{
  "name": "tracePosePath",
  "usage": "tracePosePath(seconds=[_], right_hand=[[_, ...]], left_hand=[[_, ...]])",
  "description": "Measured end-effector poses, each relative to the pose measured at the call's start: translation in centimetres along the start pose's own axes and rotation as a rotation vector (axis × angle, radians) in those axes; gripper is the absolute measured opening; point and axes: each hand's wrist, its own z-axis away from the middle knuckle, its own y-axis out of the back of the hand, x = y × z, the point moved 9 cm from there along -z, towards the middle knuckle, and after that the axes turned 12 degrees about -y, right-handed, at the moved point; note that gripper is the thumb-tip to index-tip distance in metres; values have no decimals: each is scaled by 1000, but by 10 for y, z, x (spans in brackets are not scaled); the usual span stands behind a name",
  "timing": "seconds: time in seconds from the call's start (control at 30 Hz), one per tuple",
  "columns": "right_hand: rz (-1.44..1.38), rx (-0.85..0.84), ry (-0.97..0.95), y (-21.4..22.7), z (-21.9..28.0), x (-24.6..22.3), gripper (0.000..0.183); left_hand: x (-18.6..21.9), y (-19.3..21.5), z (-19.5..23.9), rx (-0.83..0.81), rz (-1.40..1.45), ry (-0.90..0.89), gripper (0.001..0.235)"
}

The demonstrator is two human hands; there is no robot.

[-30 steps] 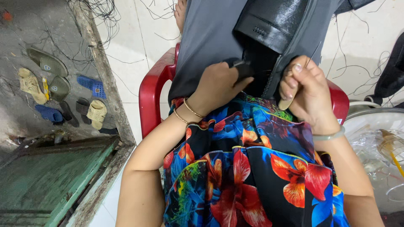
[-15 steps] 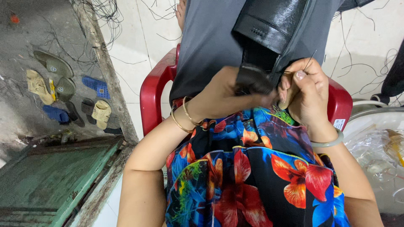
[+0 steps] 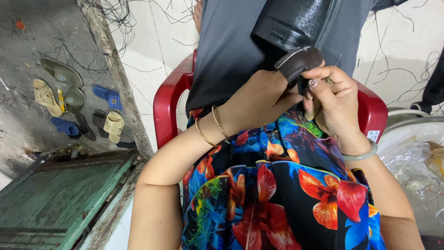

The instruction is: The person sits on a red plastic chair with legs crossed, holding a black shoe on their lap. They use a needle and thread to sew the shoe, repeatedly pushing the needle through the material and pulling the thread tight. The person adjusts the shoe's position on their lap to access different areas for stitching.

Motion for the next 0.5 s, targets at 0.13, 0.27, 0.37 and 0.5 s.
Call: tracePosePath(seconds=[0.13,0.27,0.37,0.5], right_hand=[[-16,6,-8,0,-1,0,12],[-5,6,-3,-2,1,-2,11],[23,-6,44,10,-5,6,8],[1382,425,268,150,-34,-17,22]], left_hand=[[-6,1,0,19,-47,-60,19],[-14,5,0,94,-95,-52,21],[-13,9,-3,94,-138,-69,22],[-8,30,17,180,-411,-90,26]])
